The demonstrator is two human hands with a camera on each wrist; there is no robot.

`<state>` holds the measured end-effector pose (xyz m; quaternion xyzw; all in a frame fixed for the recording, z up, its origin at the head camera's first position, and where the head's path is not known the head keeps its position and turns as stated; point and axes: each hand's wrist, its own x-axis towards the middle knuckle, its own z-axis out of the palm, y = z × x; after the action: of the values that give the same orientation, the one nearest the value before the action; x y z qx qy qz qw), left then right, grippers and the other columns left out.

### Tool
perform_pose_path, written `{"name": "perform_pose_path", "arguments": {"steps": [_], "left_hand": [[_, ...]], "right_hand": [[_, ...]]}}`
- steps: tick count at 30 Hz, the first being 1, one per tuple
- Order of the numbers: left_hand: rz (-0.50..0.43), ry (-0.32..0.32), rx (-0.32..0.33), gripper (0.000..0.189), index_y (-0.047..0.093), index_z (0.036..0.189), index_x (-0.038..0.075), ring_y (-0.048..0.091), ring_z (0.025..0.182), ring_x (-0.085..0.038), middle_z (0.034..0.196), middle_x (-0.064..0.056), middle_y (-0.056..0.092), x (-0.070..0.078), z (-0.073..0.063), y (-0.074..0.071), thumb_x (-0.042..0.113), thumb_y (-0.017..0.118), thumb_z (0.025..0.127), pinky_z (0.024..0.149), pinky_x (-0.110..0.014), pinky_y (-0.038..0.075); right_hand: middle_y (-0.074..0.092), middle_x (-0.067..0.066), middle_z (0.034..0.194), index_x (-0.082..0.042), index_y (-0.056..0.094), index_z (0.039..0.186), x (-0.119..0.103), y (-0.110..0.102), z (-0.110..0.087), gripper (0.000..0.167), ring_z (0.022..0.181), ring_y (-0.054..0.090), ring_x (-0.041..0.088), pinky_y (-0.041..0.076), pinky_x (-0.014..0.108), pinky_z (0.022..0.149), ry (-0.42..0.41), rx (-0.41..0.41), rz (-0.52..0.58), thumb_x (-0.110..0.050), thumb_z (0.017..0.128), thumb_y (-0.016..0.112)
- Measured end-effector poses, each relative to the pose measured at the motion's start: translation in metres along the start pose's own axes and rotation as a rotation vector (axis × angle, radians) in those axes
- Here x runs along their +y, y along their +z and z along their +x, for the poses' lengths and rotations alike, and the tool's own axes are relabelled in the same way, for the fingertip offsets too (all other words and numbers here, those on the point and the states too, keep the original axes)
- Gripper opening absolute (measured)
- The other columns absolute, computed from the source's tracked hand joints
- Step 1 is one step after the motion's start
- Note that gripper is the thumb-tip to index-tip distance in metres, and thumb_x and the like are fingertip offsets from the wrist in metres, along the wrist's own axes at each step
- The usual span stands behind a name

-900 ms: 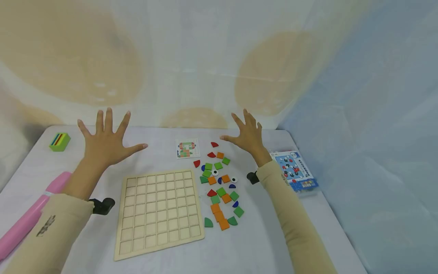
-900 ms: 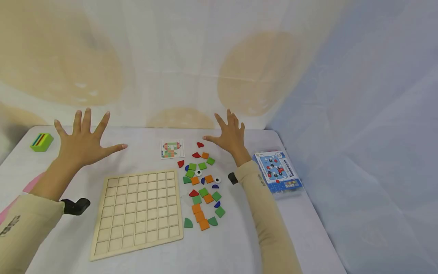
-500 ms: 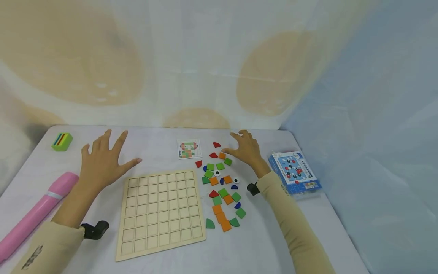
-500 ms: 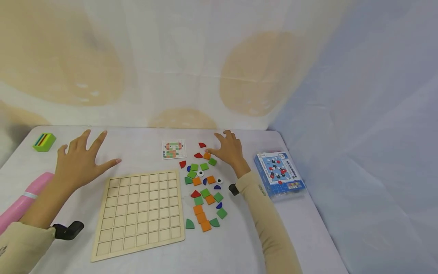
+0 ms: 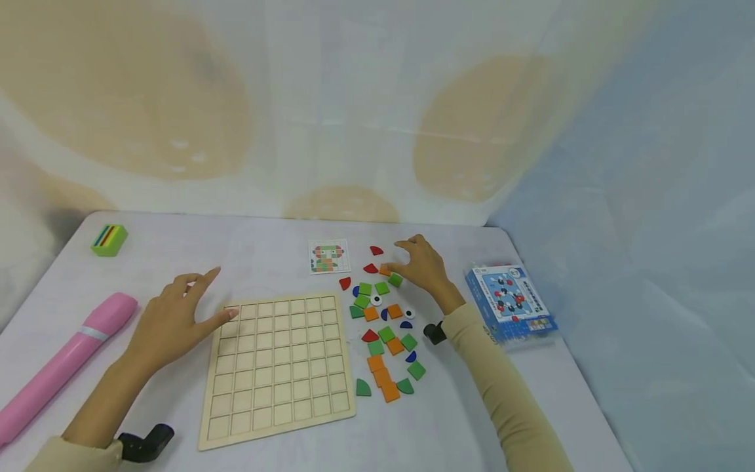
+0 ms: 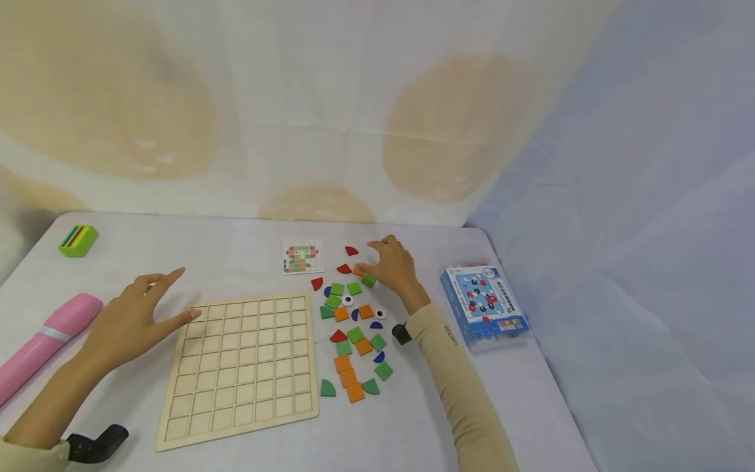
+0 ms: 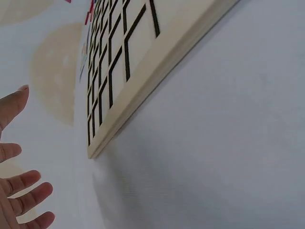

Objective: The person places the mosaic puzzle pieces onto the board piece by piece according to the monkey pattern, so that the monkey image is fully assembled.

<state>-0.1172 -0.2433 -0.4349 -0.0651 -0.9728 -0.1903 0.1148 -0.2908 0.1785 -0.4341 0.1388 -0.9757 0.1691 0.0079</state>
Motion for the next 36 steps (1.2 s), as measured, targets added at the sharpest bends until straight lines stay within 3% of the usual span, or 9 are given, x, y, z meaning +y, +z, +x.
{"name": "perform_pose_path", "arguments": {"steps": [5,9,13,23,36], "left_hand": [[-0.08,-0.021,-0.106,0.084,0.039,0.152,0.014,0.058,0.094,-0.039,0.123,-0.025,0.052,-0.005,-0.013,0.008,0.056,0.069,0.087,0.066,-0.049,0.047],[-0.171,-0.077,-0.212,0.085,0.039,0.153,0.017,0.052,0.084,-0.023,0.114,-0.016,0.049,-0.008,-0.021,0.013,0.058,0.07,0.085,0.059,-0.032,0.038],[-0.226,-0.112,-0.27,0.086,0.042,0.151,0.017,0.043,0.078,-0.018,0.108,-0.012,0.046,-0.015,-0.026,0.021,0.06,0.072,0.082,0.057,-0.028,0.032],[-0.317,-0.059,-0.201,0.073,0.054,0.143,0.018,0.033,0.078,-0.011,0.095,-0.006,0.039,-0.04,-0.038,0.033,0.045,0.081,0.08,0.061,-0.027,0.028],[-0.405,-0.048,-0.175,0.071,0.056,0.14,0.017,0.032,0.076,-0.008,0.093,-0.005,0.037,-0.047,-0.042,0.038,0.034,0.085,0.077,0.062,-0.027,0.027]], "right_hand": [[0.055,0.015,0.119,-0.012,0.061,0.136,0.003,0.001,0.001,0.067,0.104,0.058,0.028,0.052,0.042,0.083,0.028,-0.003,0.077,-0.051,0.083,0.076],[0.056,0.016,0.118,-0.011,0.062,0.135,0.004,0.002,0.001,0.063,0.107,0.059,0.029,0.051,0.043,0.084,0.045,-0.015,0.11,-0.047,0.085,0.075],[0.057,0.015,0.118,-0.011,0.062,0.134,0.003,0.003,0.003,0.059,0.109,0.058,0.03,0.051,0.043,0.086,0.057,-0.035,0.125,-0.045,0.087,0.074],[0.057,0.015,0.118,-0.009,0.064,0.131,-0.002,0.003,0.014,0.055,0.109,0.059,0.03,0.05,0.044,0.087,0.064,-0.059,0.143,-0.042,0.089,0.072],[0.061,0.014,0.115,-0.007,0.07,0.12,-0.012,0.018,0.034,0.041,0.101,0.057,0.028,0.049,0.041,0.085,0.133,-0.08,0.138,-0.036,0.092,0.071]]}}
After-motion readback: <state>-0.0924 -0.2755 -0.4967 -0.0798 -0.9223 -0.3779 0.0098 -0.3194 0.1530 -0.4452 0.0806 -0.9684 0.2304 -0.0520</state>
